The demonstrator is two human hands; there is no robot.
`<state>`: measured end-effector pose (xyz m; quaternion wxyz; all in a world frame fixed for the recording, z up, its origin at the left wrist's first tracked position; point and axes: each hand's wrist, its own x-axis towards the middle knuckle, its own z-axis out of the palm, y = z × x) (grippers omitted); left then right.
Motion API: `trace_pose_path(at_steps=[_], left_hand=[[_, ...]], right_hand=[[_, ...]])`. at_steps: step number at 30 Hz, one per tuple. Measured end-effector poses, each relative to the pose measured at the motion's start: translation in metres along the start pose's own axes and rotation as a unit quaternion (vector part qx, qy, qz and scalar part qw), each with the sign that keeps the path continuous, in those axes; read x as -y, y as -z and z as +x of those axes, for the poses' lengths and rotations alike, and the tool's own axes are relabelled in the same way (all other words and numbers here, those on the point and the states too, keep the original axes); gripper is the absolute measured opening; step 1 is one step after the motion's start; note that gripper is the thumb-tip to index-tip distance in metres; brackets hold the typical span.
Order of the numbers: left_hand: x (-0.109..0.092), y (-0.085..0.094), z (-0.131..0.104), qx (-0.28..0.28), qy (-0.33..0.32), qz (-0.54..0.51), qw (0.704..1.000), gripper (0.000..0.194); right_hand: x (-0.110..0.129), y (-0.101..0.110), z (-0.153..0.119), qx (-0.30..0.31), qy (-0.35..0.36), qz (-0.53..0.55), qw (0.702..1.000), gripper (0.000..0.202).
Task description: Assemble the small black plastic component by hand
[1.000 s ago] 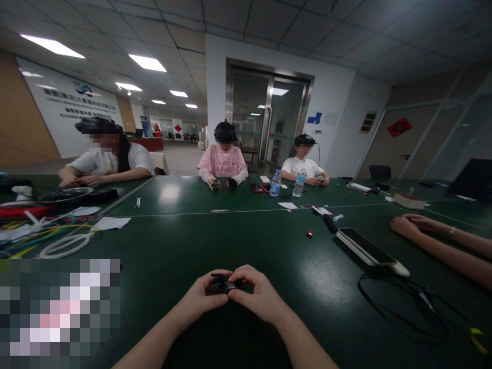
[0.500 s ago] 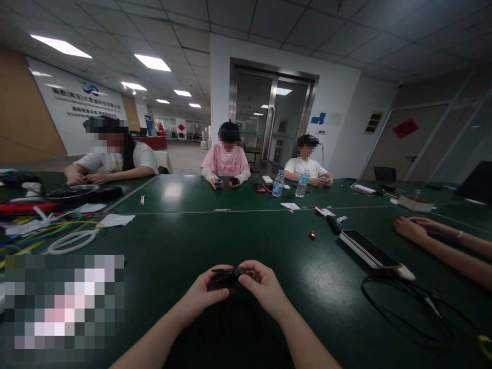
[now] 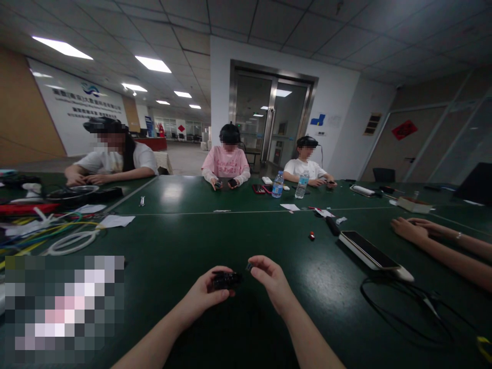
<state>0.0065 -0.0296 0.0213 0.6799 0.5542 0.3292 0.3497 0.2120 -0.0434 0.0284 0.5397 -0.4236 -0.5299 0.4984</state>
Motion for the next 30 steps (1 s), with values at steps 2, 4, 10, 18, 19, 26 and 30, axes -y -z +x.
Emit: trace_pose_path(at_steps=[2, 4, 10, 18, 19, 26, 30], left_hand=[[0.0002, -0.0006, -0.0001, 0.001, 0.005, -0.002, 1.0, 0.043], [0.0004, -0.0012, 0.0002, 0.001, 0.007, -0.002, 1.0, 0.041], [-0.0008, -0.0019, 0.001, 0.002, 0.0, -0.001, 1.0, 0.038], [-0.0027, -0.0024, 0.0002, 0.017, 0.01, -0.029, 0.999, 0.04], [-0.0029, -0.0026, 0.0002, 0.021, 0.012, -0.028, 0.999, 0.039], [0.0001, -0.0031, 0.0009, 0.019, -0.002, -0.033, 0.999, 0.039], [0.0017, -0.0025, 0.0016, 0.028, -0.004, -0.035, 0.999, 0.039]], right_hand=[[-0.0025, 0.0006, 0.0008, -0.002, -0.001, 0.013, 1.0, 0.021], [-0.0037, 0.0009, 0.0013, -0.003, -0.003, 0.024, 1.0, 0.022], [-0.0005, 0.0006, 0.0009, -0.009, -0.004, 0.036, 0.999, 0.022], [0.0004, 0.0023, 0.0001, 0.002, -0.001, 0.022, 1.0, 0.022], [0.0005, 0.0025, 0.0001, 0.003, -0.002, 0.02, 1.0, 0.022], [0.0035, 0.0015, -0.0003, -0.002, -0.011, 0.009, 1.0, 0.025], [0.0053, -0.0011, -0.0019, 0.036, -0.014, -0.022, 0.999, 0.026]])
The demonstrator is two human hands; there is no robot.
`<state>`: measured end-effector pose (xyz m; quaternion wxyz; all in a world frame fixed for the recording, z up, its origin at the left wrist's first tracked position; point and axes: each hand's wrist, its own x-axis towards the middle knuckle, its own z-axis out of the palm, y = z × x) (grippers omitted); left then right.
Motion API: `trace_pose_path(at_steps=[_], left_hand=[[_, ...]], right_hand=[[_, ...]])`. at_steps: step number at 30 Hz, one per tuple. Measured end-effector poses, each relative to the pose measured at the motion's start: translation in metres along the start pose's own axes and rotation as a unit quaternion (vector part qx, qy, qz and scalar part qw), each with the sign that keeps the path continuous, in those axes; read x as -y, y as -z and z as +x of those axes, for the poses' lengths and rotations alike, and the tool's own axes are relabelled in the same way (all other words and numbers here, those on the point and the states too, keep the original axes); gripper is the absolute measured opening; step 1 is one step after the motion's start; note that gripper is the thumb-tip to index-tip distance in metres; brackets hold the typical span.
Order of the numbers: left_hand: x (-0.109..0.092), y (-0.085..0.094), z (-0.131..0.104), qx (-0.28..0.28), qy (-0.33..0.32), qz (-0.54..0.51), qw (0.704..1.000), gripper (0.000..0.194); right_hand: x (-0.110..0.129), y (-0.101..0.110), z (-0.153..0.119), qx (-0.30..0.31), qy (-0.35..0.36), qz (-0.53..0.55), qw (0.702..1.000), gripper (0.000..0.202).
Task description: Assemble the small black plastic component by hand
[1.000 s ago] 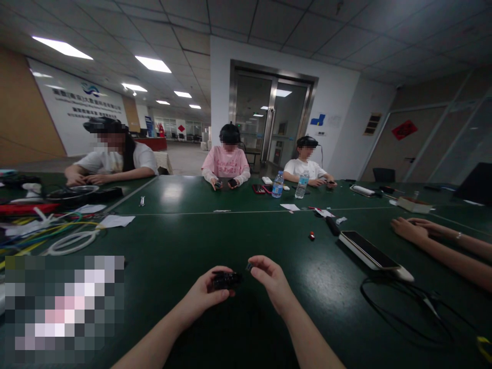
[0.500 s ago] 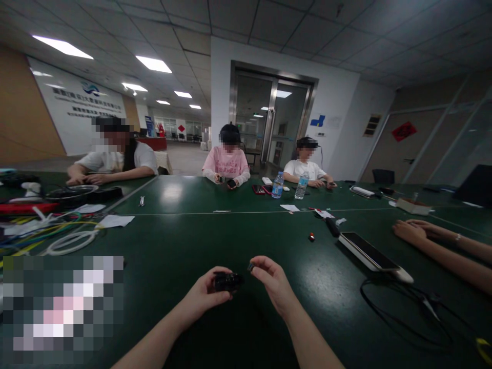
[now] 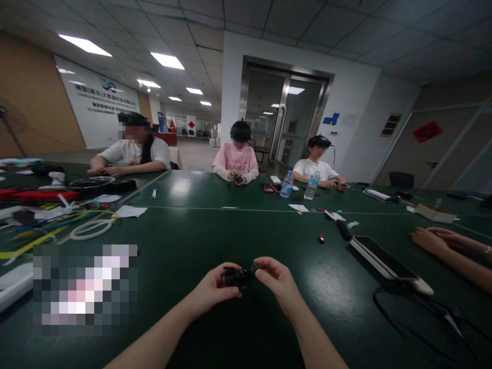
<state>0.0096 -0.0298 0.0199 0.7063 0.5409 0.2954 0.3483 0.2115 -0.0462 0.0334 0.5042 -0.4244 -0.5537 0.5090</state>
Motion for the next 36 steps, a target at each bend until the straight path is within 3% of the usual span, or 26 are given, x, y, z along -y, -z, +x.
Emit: trace_pose_path(at_steps=[7, 10, 19, 31, 33, 36], left_hand=[[0.001, -0.001, 0.002, -0.004, -0.011, -0.001, 1.0, 0.039], [0.001, -0.001, 0.003, -0.011, -0.023, 0.0, 1.0, 0.039], [0.004, 0.002, 0.003, 0.01, -0.039, -0.014, 0.999, 0.038], [0.002, 0.0, 0.0, -0.014, -0.035, -0.009, 0.999, 0.034], [0.002, 0.0, 0.001, -0.021, -0.031, -0.04, 0.999, 0.037], [0.001, -0.005, 0.003, -0.008, 0.015, -0.179, 0.984, 0.046]], right_hand=[[-0.002, -0.015, -0.002, 0.038, 0.102, -0.121, 0.987, 0.017], [-0.004, -0.021, -0.002, 0.053, 0.093, -0.182, 0.977, 0.018], [-0.009, -0.024, -0.002, 0.026, 0.095, -0.139, 0.985, 0.019], [-0.008, -0.023, -0.003, 0.042, 0.079, -0.162, 0.983, 0.023], [-0.007, -0.023, -0.003, 0.028, 0.085, -0.157, 0.984, 0.023], [-0.006, -0.025, -0.003, -0.001, 0.099, -0.131, 0.986, 0.021]])
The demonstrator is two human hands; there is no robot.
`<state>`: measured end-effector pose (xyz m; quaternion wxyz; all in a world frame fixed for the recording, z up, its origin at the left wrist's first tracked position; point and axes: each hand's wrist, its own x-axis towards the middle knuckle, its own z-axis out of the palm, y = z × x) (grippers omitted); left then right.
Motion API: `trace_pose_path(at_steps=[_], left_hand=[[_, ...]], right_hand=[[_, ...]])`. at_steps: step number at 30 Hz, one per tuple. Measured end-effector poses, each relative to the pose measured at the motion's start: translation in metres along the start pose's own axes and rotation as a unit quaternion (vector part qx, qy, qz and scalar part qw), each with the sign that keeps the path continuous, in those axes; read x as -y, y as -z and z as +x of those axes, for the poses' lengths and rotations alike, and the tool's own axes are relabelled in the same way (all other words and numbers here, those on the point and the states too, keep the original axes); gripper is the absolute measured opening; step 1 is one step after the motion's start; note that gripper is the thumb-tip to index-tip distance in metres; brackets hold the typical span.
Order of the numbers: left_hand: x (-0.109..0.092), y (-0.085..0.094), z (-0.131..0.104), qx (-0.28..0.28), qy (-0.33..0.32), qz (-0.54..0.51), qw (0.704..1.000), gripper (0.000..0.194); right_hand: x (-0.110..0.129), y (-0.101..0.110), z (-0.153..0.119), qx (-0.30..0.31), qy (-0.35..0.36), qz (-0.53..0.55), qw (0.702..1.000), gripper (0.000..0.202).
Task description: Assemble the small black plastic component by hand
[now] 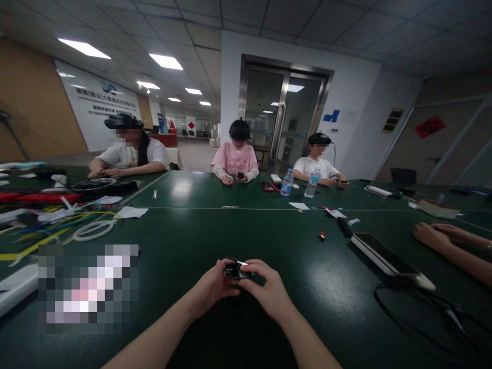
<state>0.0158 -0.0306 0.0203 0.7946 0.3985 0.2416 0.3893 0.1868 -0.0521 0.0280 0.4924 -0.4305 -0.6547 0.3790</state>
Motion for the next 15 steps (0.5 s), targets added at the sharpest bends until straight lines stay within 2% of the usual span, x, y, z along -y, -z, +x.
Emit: trace_pose_path(at_steps=[3, 6, 10, 13, 15], left_hand=[[0.001, -0.011, 0.0, 0.018, 0.077, -0.141, 0.987, 0.057], [0.002, -0.018, 0.001, -0.009, 0.102, -0.227, 0.969, 0.059], [0.004, -0.018, 0.003, -0.057, 0.099, -0.248, 0.962, 0.055], [0.006, -0.016, 0.005, -0.104, 0.101, -0.239, 0.96, 0.049], [0.007, -0.014, 0.005, -0.095, 0.103, -0.245, 0.96, 0.05]], right_hand=[[0.002, -0.002, -0.001, -0.008, 0.004, 0.007, 1.0, 0.024], [0.003, -0.006, -0.003, 0.03, 0.015, -0.033, 0.999, 0.032], [0.006, -0.01, -0.004, 0.068, 0.045, -0.094, 0.992, 0.038], [0.006, -0.01, -0.005, 0.076, 0.045, -0.093, 0.992, 0.036], [0.004, -0.01, -0.005, 0.077, 0.033, -0.072, 0.994, 0.033]])
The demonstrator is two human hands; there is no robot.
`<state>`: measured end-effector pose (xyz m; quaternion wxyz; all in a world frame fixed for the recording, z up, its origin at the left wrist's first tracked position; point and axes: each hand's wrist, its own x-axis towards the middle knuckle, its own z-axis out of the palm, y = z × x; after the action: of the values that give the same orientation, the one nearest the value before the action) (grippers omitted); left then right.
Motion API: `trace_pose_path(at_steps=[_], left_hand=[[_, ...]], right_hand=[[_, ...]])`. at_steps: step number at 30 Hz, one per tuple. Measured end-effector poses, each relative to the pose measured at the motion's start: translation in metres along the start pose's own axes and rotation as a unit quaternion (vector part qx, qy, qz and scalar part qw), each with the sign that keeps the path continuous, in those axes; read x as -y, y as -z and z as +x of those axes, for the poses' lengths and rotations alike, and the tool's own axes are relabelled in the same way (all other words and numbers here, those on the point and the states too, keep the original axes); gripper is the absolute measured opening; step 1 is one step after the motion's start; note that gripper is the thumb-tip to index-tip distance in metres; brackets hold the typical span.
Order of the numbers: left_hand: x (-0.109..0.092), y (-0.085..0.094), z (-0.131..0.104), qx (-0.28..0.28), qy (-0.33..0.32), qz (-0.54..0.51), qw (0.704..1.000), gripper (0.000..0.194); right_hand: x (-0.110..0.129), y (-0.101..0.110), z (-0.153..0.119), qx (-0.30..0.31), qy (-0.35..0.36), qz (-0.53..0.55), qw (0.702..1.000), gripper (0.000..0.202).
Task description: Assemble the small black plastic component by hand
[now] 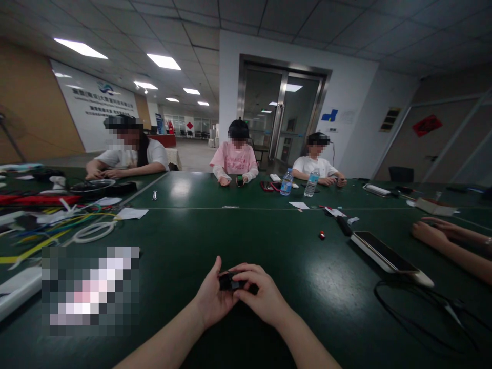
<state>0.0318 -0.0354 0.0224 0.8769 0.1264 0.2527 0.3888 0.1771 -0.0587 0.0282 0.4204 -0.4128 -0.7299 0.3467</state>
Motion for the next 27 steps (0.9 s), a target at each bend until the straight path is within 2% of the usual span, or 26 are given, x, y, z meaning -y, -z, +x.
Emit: trace_pose_path(at_steps=[3, 6, 10, 14, 18, 23, 27], left_hand=[[-0.001, 0.001, -0.003, 0.071, 0.006, -0.012, 0.997, 0.054], [-0.003, -0.001, -0.009, 0.15, 0.006, -0.018, 0.988, 0.048], [-0.004, -0.003, -0.013, 0.198, 0.006, 0.004, 0.98, 0.041], [-0.004, -0.001, -0.012, 0.193, -0.006, 0.028, 0.981, 0.037], [-0.002, 0.0, -0.01, 0.167, -0.015, 0.049, 0.985, 0.041], [-0.001, -0.001, -0.009, 0.141, -0.023, 0.043, 0.989, 0.042], [0.001, 0.003, -0.009, 0.154, -0.029, 0.025, 0.987, 0.037]], right_hand=[[-0.003, -0.001, 0.001, -0.02, -0.003, 0.045, 0.999, 0.027], [-0.003, 0.0, 0.002, -0.065, -0.002, 0.081, 0.995, 0.025], [0.0, 0.002, 0.003, -0.093, 0.003, 0.101, 0.991, 0.027], [0.0, 0.004, 0.003, -0.095, 0.007, 0.115, 0.989, 0.026], [-0.003, 0.005, 0.003, -0.087, -0.008, 0.108, 0.99, 0.028], [-0.005, 0.007, 0.002, -0.09, 0.009, 0.085, 0.992, 0.027], [-0.004, 0.008, 0.001, -0.083, -0.001, 0.08, 0.993, 0.026]])
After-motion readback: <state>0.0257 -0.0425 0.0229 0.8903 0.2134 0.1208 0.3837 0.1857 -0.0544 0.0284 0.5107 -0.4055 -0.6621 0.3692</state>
